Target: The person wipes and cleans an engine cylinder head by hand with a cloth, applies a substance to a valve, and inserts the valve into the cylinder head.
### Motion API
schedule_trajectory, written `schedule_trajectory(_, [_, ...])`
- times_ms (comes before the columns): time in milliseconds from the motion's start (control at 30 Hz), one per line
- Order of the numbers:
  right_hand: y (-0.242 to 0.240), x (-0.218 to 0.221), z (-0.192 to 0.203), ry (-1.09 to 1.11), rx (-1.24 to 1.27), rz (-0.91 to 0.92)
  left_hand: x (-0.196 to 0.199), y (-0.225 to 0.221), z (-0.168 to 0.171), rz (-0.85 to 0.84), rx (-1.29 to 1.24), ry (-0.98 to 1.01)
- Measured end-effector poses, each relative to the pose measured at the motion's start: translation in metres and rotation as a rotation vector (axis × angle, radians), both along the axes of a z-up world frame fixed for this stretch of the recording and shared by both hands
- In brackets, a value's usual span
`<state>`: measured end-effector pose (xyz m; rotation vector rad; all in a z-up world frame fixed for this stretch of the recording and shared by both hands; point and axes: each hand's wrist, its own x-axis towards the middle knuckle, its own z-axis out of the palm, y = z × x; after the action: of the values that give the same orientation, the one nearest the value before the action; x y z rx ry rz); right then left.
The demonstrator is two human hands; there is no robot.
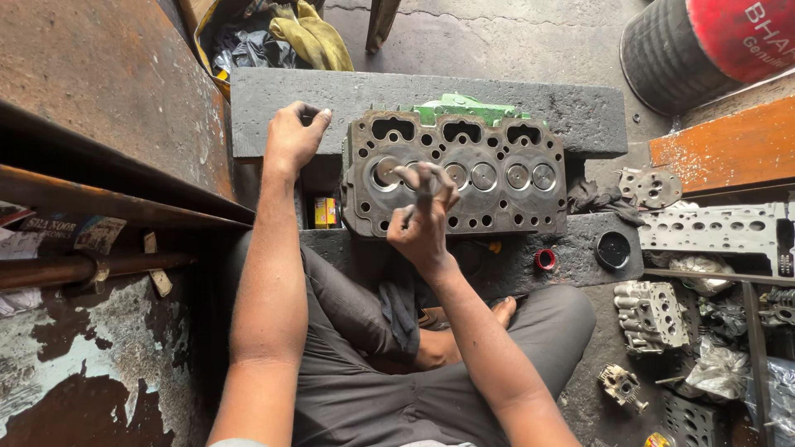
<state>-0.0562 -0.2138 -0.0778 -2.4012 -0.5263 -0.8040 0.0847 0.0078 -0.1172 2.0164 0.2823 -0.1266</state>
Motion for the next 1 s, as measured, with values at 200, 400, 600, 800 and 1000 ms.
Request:
schedule_trajectory(200, [-0.004, -0.022, 0.029, 0.077, 0.023, -0.073, -0.003, 0.0, -0.002, 0.025, -0.033, 0.009])
schedule_trajectory(400, [-0.001, -0.072, 0.036, 0.329, -0.028, -0.062, -0.002, -0.005, -0.006, -0.037, -0.024, -0.023])
schedule_trajectory(600, [-0.003, -0.111, 0.006, 0.649, -0.258, -0.185, -0.016, -0.048, 0.003, -0.366, 0.358, 0.204])
schedule_trajectory(800, [-0.031, -0.13, -0.085, 0.949, -0.492, -0.14, -0.017, -0.049, 0.001, -0.359, 0.39, 0.271])
schedule_trajectory(1000, [-0.037, -0.135, -0.13, 0.697, -0.17, -0.095, -0.016, -0.035, -0.013, -0.107, 0.087, -0.082])
